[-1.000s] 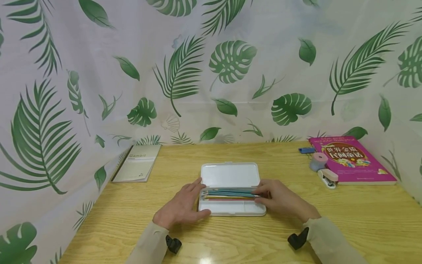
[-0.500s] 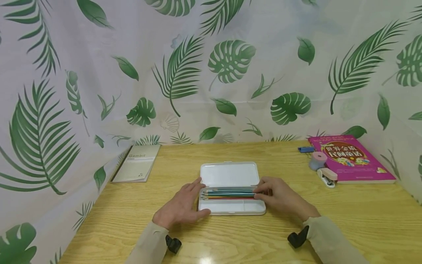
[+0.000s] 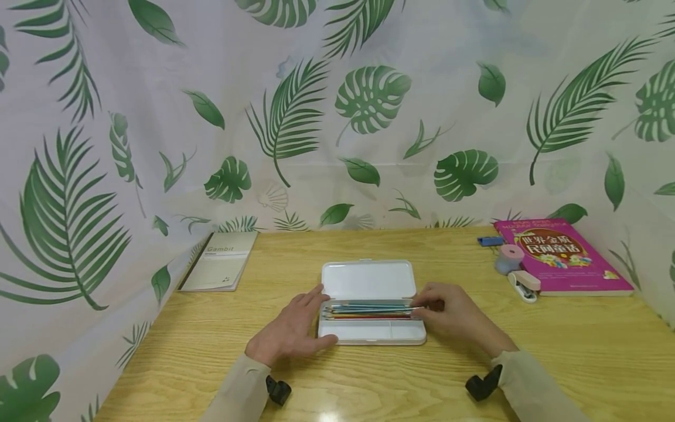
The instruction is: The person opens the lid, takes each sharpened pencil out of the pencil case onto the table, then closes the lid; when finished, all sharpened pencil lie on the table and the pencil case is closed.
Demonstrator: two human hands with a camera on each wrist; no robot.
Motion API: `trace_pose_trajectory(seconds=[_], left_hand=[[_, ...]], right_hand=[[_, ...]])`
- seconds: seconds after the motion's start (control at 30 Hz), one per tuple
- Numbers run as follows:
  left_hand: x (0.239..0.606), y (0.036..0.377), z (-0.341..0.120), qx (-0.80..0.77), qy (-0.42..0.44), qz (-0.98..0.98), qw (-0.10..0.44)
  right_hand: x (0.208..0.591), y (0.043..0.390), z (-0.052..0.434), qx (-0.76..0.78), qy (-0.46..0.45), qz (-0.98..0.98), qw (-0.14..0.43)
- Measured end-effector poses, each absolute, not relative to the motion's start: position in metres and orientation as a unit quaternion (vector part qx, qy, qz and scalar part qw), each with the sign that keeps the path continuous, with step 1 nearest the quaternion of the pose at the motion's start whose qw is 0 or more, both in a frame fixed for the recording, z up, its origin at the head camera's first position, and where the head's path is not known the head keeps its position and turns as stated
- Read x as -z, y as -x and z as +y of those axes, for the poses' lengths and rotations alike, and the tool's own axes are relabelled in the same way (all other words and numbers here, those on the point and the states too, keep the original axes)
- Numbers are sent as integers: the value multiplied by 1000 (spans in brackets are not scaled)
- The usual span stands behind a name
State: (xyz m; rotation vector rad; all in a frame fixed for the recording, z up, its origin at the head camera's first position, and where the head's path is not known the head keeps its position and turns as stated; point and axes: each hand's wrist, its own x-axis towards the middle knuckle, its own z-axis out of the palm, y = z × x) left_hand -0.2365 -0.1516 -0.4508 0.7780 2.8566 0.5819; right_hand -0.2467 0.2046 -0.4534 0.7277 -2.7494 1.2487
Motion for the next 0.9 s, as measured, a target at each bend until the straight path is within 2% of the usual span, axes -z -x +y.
trace_pose_trajectory(seconds=[0.3, 0.6, 0.9], left_hand=[[450, 236, -152, -190, -257, 946, 60], [449, 236, -149, -190, -263, 944, 68], [449, 235, -151, -185, -255, 947, 69]], right_hand=[[454, 239, 225, -412, -213, -882, 81], [456, 221, 287, -394, -140, -894, 164], [465, 200, 347, -331, 17, -934, 136]])
